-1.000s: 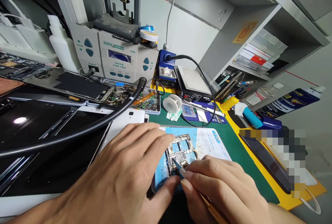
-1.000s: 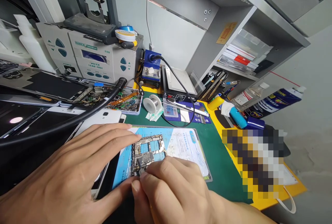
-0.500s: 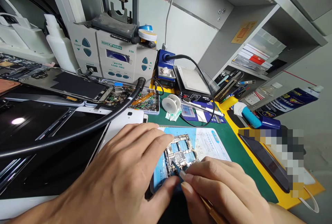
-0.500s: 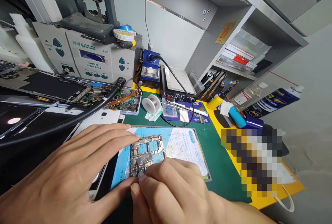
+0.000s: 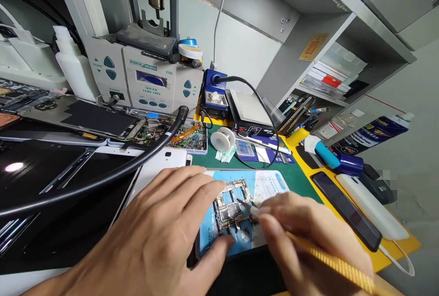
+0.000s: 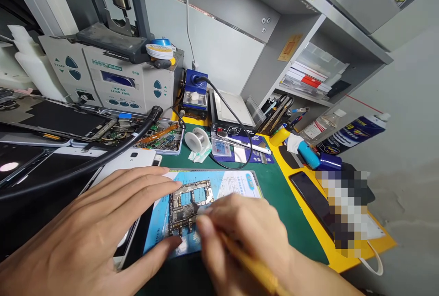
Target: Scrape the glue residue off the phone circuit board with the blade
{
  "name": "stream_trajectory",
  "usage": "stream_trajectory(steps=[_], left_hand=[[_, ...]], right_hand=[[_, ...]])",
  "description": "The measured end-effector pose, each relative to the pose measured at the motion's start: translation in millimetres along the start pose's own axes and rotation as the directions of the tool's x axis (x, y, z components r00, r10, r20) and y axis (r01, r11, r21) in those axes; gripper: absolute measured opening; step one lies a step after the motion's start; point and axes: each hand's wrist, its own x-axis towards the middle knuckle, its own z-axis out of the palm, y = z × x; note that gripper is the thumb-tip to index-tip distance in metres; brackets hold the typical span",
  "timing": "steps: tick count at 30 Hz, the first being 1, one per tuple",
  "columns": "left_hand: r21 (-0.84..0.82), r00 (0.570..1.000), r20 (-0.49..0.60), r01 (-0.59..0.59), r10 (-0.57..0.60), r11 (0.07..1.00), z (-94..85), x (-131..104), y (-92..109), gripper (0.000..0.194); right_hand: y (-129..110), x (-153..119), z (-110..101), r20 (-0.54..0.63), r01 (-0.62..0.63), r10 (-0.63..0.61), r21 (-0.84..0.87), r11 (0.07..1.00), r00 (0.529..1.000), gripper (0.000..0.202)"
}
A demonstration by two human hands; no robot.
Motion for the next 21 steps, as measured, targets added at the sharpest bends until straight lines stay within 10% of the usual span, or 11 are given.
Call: stream_trajectory(steps=[2,5,8,11,16,21], left_hand=[[-0.007,1.0,-0.015,-0.001,0.001,1.0,1.1,-1.2,-0.3,0.027],[-0.014,1.0,-0.028,-0.011,0.011,1.0,3.2,-4.3,-2.4,0.028],[0.012,0.999,-0.02,-0.037,0.038,0.999,6.2,-9.0,-7.5,0.036],[0.062,0.997,-0.013,-0.071,0.072,0.996,9.5,-13.8,-13.8,0.041],[0.107,0.994,-0.013,-0.108,0.11,0.988,8.8,-15.2,-14.5,0.044],[0.095,0.998,0.008,-0.058,0.058,0.994,2.9,-10.6,-7.9,0.046]], right_hand=[[9.8,7.5,-1.9,-0.072,-0.189,0.202,0.15,0.97,0.977,0.021],[29.9,14.6,-5.5,0.103,-0.547,0.577,0.489,0.68,0.81,0.03],[45.8,18.0,-9.6,0.302,-0.656,0.654,0.639,0.401,0.694,0.039],[45.7,19.7,-9.6,0.398,-0.676,0.614,0.664,0.32,0.682,0.035],[20.1,14.1,1.0,0.209,-0.568,0.559,0.554,0.608,0.802,0.022],[8.1,-3.3,11.8,-0.009,-0.103,0.107,0.189,0.977,0.994,0.022]])
